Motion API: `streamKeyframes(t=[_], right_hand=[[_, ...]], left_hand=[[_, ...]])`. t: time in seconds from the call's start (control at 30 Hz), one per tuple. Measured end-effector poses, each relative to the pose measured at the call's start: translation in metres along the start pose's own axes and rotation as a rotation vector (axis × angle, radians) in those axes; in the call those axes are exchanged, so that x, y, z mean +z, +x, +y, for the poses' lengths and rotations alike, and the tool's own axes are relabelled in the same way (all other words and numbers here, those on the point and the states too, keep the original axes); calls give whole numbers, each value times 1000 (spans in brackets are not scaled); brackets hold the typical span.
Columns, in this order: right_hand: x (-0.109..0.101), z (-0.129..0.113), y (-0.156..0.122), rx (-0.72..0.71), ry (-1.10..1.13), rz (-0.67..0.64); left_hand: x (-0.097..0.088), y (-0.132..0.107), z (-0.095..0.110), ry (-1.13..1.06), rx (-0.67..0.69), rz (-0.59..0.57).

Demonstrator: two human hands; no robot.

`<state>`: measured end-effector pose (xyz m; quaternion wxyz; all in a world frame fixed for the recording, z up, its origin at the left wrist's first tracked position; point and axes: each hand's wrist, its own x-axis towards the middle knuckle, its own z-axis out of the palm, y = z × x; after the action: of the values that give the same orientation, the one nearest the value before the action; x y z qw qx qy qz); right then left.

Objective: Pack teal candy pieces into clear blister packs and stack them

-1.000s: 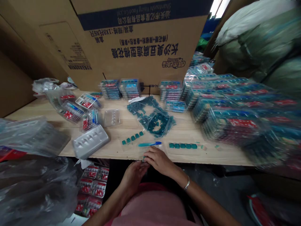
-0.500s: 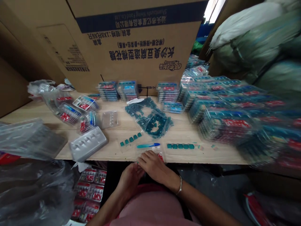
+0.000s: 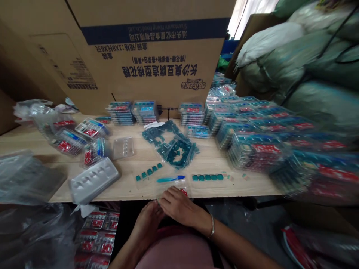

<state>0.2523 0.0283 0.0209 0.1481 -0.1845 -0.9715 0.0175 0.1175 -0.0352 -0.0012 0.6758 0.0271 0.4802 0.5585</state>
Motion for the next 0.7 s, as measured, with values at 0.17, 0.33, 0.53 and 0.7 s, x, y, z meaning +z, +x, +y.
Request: streamKeyframes(t=[0.17,0.33,0.53,0.7], right_hand=[[-4,3,3,-37,-34,2],[-3,9,6,68,218,-63],[2,10,17,151,317,-88],[-6,7,5,221,220,84]], left_hand=[[-3,3,-1,-4,15,7],[-4,3,-2,15,-40,39],[7,1,1,90,-46,73],[3,9,2,62,-11,144]])
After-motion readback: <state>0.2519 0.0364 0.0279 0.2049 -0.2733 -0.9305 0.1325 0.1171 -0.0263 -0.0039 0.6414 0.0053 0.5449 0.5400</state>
